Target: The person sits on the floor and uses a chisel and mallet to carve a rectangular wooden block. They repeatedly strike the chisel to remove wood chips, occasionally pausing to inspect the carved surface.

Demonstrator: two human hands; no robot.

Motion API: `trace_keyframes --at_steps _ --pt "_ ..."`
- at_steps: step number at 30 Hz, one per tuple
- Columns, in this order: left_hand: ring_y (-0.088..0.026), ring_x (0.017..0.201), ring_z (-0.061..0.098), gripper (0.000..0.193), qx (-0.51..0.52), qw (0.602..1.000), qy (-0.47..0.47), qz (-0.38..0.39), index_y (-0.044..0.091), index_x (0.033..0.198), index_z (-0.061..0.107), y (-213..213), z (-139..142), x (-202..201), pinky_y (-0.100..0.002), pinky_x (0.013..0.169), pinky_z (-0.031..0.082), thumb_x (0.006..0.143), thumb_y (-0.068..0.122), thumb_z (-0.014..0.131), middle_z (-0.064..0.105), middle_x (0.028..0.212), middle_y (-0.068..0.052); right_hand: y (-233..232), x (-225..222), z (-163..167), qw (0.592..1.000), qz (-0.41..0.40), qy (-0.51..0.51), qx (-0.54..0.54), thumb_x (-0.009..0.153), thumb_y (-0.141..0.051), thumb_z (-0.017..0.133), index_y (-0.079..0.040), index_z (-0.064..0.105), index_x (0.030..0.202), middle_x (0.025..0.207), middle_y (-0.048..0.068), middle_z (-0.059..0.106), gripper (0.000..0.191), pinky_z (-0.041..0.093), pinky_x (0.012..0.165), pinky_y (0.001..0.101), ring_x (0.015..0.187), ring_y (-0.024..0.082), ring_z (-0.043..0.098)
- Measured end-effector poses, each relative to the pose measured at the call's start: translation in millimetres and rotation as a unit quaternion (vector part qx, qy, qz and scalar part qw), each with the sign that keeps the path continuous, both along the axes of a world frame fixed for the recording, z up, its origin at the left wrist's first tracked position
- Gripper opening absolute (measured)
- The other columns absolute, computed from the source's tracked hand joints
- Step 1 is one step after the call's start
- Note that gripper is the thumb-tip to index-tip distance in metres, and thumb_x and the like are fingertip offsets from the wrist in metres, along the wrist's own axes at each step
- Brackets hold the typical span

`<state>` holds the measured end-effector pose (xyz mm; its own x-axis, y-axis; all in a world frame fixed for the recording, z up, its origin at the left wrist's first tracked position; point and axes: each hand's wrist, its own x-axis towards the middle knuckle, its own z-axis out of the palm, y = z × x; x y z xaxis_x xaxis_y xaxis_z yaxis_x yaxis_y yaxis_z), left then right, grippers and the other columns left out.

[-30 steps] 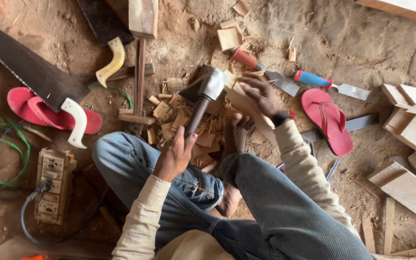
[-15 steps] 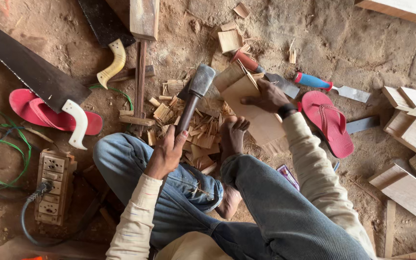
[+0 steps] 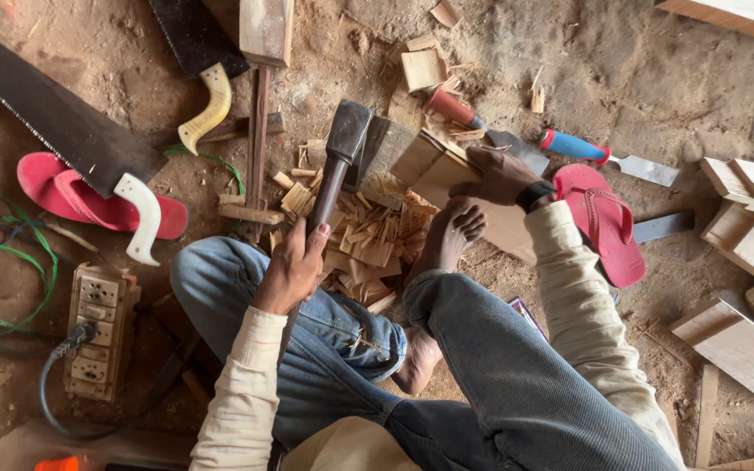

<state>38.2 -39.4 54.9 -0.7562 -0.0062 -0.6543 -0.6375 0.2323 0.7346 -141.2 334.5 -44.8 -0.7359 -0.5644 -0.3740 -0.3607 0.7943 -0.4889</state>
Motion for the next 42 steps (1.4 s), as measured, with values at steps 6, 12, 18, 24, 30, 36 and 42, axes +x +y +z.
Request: trace_keyframes --at_steps 6,12,18,24,30,36,42 --pt "-0.017 0.039 0.055 0.041 -0.088 0.988 0.109 -0.059 0.004 0.107 0.055 1.8 -25.3 11.8 -0.032 0.038 0.042 0.109 0.044 0.047 0.055 0.057 -0.008 8.1 3.0 0.4 0.999 -0.017 -0.031 0.005 0.094 -0.064 0.067 -0.006 0.057 0.093 0.086 0.014 0.063 0.059 0.048 0.073 0.0469 0.080 0.032 0.063" --pt "-0.015 0.043 0.052 0.043 -0.200 0.917 0.287 -0.192 0.000 0.115 0.050 21.7 -64.5 23.0 -0.030 0.029 0.044 0.112 0.040 0.035 0.055 0.085 -0.011 -24.3 28.8 11.6 0.991 -0.129 0.038 0.026 0.088 -0.070 0.066 -0.012 0.060 0.090 0.079 0.011 0.063 0.058 0.048 0.066 0.0461 0.073 0.030 0.063" --pt "-0.013 0.044 0.048 0.041 -0.087 0.973 0.173 -0.127 0.006 0.108 0.048 34.5 -48.8 25.7 -0.030 0.032 0.038 0.109 0.046 0.042 0.051 0.066 -0.004 -38.6 46.7 22.0 0.985 -0.151 0.083 0.022 0.067 -0.076 0.080 -0.009 0.055 0.095 0.080 0.008 0.062 0.076 0.048 0.055 0.0416 0.062 0.025 0.060" --pt "-0.013 0.036 0.046 0.036 0.015 1.000 -0.016 -0.014 0.013 0.120 0.045 41.9 17.4 6.7 -0.032 0.028 0.038 0.101 0.044 0.041 0.050 0.058 -0.001 -45.1 49.0 27.6 0.973 -0.200 0.060 0.103 0.066 -0.076 0.083 -0.014 0.059 0.087 0.072 0.007 0.063 0.070 0.046 0.063 0.0461 0.065 0.025 0.061" --pt "-0.006 0.044 0.043 0.043 0.160 0.973 0.164 0.006 0.006 0.127 0.051 45.2 96.3 -3.7 -0.023 0.035 0.040 0.109 0.044 0.039 0.047 0.065 0.003 -45.6 52.4 28.7 0.973 -0.196 0.097 0.081 0.065 -0.075 0.084 -0.011 0.058 0.085 0.071 0.011 0.066 0.072 0.048 0.061 0.0479 0.062 0.030 0.064" --pt "-0.007 0.043 0.045 0.036 0.183 0.976 0.116 0.008 0.005 0.110 0.049 76.6 84.6 -26.9 -0.025 0.033 0.041 0.108 0.040 0.041 0.047 0.063 0.002 -40.9 52.6 22.0 0.973 -0.190 0.106 0.072 0.065 -0.075 0.084 -0.011 0.060 0.088 0.074 0.011 0.066 0.072 0.048 0.059 0.0499 0.064 0.033 0.064" --pt "-0.009 0.041 0.047 0.031 0.128 0.989 0.075 0.008 0.008 0.109 0.050 85.4 86.2 -42.9 -0.026 0.034 0.042 0.105 0.039 0.044 0.048 0.060 0.000 -40.7 50.2 25.0 0.971 -0.206 0.083 0.084 0.065 -0.074 0.083 -0.012 0.057 0.089 0.073 0.012 0.065 0.071 0.048 0.061 0.0509 0.064 0.035 0.064"
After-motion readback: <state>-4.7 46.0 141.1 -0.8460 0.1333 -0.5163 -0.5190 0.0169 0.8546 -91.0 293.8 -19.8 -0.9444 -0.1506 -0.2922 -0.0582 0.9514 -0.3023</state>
